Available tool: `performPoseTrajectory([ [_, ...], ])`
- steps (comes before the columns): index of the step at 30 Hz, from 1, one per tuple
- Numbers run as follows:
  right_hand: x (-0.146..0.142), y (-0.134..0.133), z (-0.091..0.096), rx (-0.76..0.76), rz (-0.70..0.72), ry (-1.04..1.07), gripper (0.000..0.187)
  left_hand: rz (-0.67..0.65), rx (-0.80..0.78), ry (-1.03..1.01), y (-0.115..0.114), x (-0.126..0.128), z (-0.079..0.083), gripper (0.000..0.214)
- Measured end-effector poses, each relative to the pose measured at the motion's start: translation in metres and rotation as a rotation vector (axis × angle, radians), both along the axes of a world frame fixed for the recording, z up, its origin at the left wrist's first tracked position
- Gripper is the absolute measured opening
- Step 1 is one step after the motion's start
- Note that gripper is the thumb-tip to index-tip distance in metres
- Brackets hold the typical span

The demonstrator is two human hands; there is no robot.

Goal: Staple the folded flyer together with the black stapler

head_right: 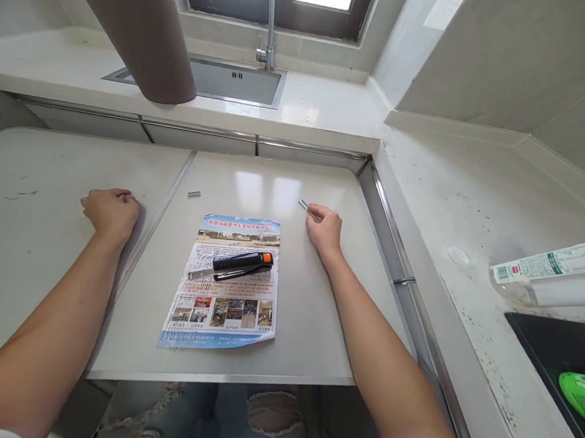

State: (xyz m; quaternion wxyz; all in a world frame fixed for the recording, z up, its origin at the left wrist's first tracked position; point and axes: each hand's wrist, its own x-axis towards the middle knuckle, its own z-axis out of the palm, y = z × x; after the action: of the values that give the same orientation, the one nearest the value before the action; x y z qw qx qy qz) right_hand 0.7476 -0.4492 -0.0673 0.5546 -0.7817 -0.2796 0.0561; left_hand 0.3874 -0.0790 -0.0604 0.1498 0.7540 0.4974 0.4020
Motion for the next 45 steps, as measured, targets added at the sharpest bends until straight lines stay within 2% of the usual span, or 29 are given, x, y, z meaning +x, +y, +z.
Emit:
performPoseTrajectory([
  [2,-0.002,0.001,0.001,0.031,0.007,0.052,0.029,0.157,-0.051,-0.014,-0.005,0.004,0.003,0.006],
  [4,-0.007,0.002,0.003,0.077,-0.018,0.062,0.028,0.127,0.029,-0.002,-0.015,0.011,0.01,0.009],
  [7,-0.019,0.003,0.009,0.118,-0.046,-0.014,0.022,-0.118,0.161,0.029,-0.034,0.028,0.019,0.023],
  [10,-0.032,0.004,0.015,0.013,0.041,-0.167,0.017,-0.446,0.169,0.148,-0.056,0.05,0.02,0.03],
  [12,-0.041,0.003,0.019,-0.018,0.157,-0.271,0.018,-0.524,0.138,0.242,-0.067,0.061,0.016,0.035],
  [15,-0.055,0.002,0.027,0.092,0.352,-0.336,0.018,-0.605,0.09,0.368,-0.075,0.069,0.01,0.038],
  [18,-0.07,0.002,0.033,0.181,0.63,-0.381,0.015,-0.636,0.08,0.418,-0.076,0.067,0.011,0.031],
  [21,-0.082,0.004,0.032,0.182,0.937,-0.474,0.043,-0.64,0.079,0.419,-0.078,0.066,0.016,0.025],
  [23,-0.088,0.006,0.026,0.136,1.069,-0.536,0.06,-0.636,0.07,0.411,-0.081,0.067,0.019,0.022],
  [24,-0.09,0.007,0.024,0.101,1.098,-0.564,0.062,-0.633,0.064,0.398,-0.083,0.068,0.02,0.022],
  [27,-0.093,0.009,0.017,0.048,1.074,-0.602,0.04,-0.644,0.051,0.293,-0.09,0.07,0.022,0.025],
  [29,-0.093,0.008,0.016,0.103,1.0,-0.574,0.026,-0.68,0.015,0.159,-0.096,0.072,0.024,0.026],
  [33,-0.087,0.006,0.02,0.18,0.675,-0.461,0.02,-0.749,-0.23,-0.228,-0.11,0.077,0.025,0.029],
  [35,-0.084,0.006,0.022,0.17,0.529,-0.443,0.021,-0.764,-0.34,-0.331,-0.114,0.079,0.024,0.036],
  [38,-0.082,0.008,0.021,0.146,0.458,-0.45,0.023,-0.827,-0.375,-0.306,-0.117,0.08,0.023,0.038],
  [45,-0.084,0.01,0.016,0.05,0.528,-0.502,0.025,-0.881,-0.219,-0.211,-0.13,0.075,0.032,0.027],
])
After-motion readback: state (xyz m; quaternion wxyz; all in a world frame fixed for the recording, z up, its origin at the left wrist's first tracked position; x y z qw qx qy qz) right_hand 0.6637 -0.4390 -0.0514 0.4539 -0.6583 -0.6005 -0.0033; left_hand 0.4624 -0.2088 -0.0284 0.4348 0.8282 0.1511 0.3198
